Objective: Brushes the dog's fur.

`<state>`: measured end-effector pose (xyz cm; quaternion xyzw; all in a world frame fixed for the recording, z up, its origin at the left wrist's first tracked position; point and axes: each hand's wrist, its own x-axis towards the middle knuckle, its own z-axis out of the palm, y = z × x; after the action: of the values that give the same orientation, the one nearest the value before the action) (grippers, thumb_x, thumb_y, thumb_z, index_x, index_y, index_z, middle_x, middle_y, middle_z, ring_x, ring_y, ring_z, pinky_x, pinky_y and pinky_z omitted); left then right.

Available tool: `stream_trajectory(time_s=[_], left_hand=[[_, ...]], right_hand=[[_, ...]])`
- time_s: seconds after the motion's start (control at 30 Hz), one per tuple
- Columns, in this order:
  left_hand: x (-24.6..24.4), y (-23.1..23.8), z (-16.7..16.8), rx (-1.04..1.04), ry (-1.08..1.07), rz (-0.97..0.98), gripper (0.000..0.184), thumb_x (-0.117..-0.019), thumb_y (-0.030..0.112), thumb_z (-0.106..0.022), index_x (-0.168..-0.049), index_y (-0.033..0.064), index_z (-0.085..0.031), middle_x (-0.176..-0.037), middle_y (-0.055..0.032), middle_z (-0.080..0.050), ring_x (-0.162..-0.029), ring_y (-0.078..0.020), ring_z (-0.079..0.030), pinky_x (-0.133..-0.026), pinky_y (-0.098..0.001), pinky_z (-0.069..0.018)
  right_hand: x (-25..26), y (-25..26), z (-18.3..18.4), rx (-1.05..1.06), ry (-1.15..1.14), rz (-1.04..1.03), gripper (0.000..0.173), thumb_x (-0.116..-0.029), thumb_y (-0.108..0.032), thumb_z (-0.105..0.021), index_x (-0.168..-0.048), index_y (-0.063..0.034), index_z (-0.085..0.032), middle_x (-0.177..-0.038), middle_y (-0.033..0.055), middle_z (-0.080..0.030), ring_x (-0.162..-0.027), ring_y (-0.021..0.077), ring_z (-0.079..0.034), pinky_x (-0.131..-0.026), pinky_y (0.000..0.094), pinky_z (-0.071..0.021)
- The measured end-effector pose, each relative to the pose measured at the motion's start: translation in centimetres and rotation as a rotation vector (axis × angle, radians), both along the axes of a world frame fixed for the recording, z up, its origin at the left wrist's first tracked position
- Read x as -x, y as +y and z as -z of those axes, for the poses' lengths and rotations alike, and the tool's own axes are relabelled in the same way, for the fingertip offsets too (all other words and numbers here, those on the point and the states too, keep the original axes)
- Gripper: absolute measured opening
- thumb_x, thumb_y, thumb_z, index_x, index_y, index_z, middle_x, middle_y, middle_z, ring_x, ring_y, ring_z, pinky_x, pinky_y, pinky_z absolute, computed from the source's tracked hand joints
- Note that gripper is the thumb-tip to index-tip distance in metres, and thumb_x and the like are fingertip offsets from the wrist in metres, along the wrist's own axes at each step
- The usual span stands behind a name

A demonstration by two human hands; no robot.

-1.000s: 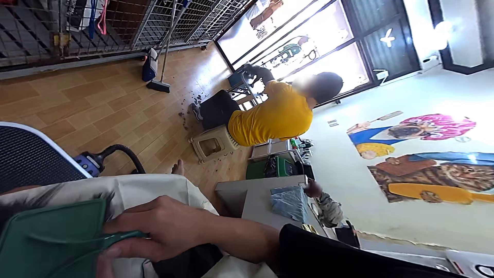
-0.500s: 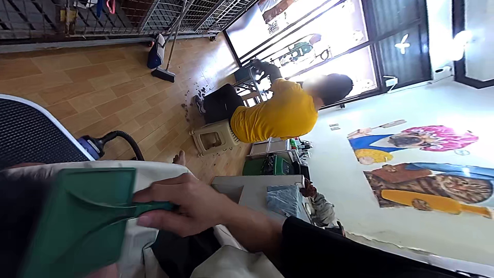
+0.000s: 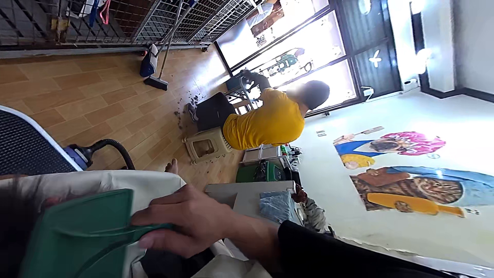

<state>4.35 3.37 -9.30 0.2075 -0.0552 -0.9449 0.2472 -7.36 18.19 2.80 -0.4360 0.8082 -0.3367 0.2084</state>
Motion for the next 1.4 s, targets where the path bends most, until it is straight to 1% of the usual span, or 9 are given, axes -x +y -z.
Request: stream_trajectory(time_s=[0.17, 0.27, 0.37, 0.57, 0.73, 1.03, 1.13, 1.27, 1.4], left_hand=[[0.3, 0.3, -1.4, -0.220, -0.118, -0.059, 0.055, -0.1048, 0.052, -0.033, -0.105, 0.0060, -0.062, -0.096, -0.0096, -0.072, -0.099, -0.0197, -0.071, -0.084, -0.0387, -0.0612], [0.2, -0.1, -0.2, -0.026, 0.036, 0.055, 0.055, -0.1025, 0.051, -0.041, -0.125, 0.0078, -0.065, -0.128, -0.0093, -0.069, -0.125, -0.0217, -0.061, -0.106, -0.0422, -0.0497], [1.2, -1.0, 2.0, -0.028, 0.306, 0.142, 0.065, -0.0999, 0.047, -0.053, -0.148, 0.0035, -0.049, -0.157, -0.0144, -0.045, -0.148, -0.0298, -0.039, -0.123, -0.0461, -0.0311], [1.5, -1.2, 1.9, 0.107, 0.212, 0.212, 0.061, -0.1027, 0.048, -0.051, -0.146, 0.0049, -0.050, -0.152, -0.0130, -0.051, -0.143, -0.0276, -0.046, -0.120, -0.0434, -0.0376], [-0.6, 0.3, 1.1, 0.067, -0.061, 0.038, 0.037, -0.1029, 0.030, -0.047, -0.123, 0.0021, -0.060, -0.119, -0.0100, -0.070, -0.120, -0.0196, -0.064, -0.103, -0.0402, -0.0525], [1.4, -1.4, 1.8, 0.047, 0.227, 0.232, 0.060, -0.1060, 0.047, -0.042, -0.150, 0.0073, -0.047, -0.157, -0.0113, -0.046, -0.147, -0.0268, -0.041, -0.122, -0.0436, -0.0343], [1.1, -1.3, 2.2, 0.099, 0.125, 0.223, 0.060, -0.1055, 0.052, -0.041, -0.145, 0.0078, -0.053, -0.148, -0.0093, -0.055, -0.139, -0.0218, -0.050, -0.118, -0.0420, -0.0392], [0.5, -0.4, 0.3, 0.055, -0.150, 0.124, 0.059, -0.1106, 0.045, -0.014, -0.118, 0.0141, -0.064, -0.114, 0.0003, -0.074, -0.117, -0.0148, -0.067, -0.102, -0.0408, -0.0539], [0.9, -0.2, -1.1, 0.038, -0.248, 0.063, 0.060, -0.1087, 0.043, -0.001, -0.116, 0.0145, -0.053, -0.109, 0.0028, -0.072, -0.112, -0.0136, -0.067, -0.092, -0.0394, -0.0576]], right_hand=[[-1.2, -3.4, 3.6, 0.046, -0.001, 0.025, 0.029, -0.1027, -0.014, -0.059, -0.118, 0.0080, -0.069, -0.101, 0.0173, -0.074, -0.083, 0.0229, -0.074, -0.071, 0.0405, -0.0606], [-1.3, -1.2, 4.4, -0.029, -0.056, 0.008, 0.029, -0.1041, -0.016, -0.058, -0.119, 0.0056, -0.069, -0.098, 0.0160, -0.073, -0.081, 0.0221, -0.072, -0.072, 0.0394, -0.0599], [-0.8, 1.8, 3.3, -0.138, -0.092, -0.013, 0.029, -0.1055, -0.020, -0.057, -0.119, 0.0024, -0.069, -0.094, 0.0131, -0.073, -0.078, 0.0202, -0.070, -0.071, 0.0384, -0.0589], [0.0, 1.2, 0.9, -0.089, -0.122, -0.015, 0.028, -0.1043, -0.021, -0.057, -0.113, 0.0021, -0.072, -0.088, 0.0100, -0.072, -0.074, 0.0158, -0.067, -0.068, 0.0350, -0.0567], [-1.3, -2.0, 3.7, 0.048, -0.102, 0.055, 0.029, -0.1035, -0.015, -0.057, -0.116, 0.0078, -0.069, -0.098, 0.0161, -0.073, -0.082, 0.0196, -0.071, -0.074, 0.0371, -0.0597], [-0.2, 3.0, 2.3, -0.163, -0.120, 0.032, 0.028, -0.1051, -0.022, -0.055, -0.114, -0.0005, -0.071, -0.089, 0.0096, -0.072, -0.074, 0.0163, -0.067, -0.068, 0.0361, -0.0567], [-0.5, 2.2, 1.4, -0.075, -0.086, 0.074, 0.029, -0.1048, -0.021, -0.055, -0.112, 0.0020, -0.071, -0.089, 0.0100, -0.073, -0.072, 0.0143, -0.067, -0.066, 0.0331, -0.0565], [-1.1, -0.9, 2.6, 0.059, -0.058, 0.147, 0.030, -0.1038, -0.016, -0.056, -0.117, 0.0092, -0.068, -0.097, 0.0157, -0.073, -0.080, 0.0175, -0.070, -0.073, 0.0347, -0.0591], [-1.5, -1.9, 3.9, 0.021, -0.094, 0.121, 0.029, -0.1042, -0.014, -0.057, -0.119, 0.0088, -0.067, -0.098, 0.0169, -0.073, -0.081, 0.0205, -0.070, -0.073, 0.0376, -0.0591]])
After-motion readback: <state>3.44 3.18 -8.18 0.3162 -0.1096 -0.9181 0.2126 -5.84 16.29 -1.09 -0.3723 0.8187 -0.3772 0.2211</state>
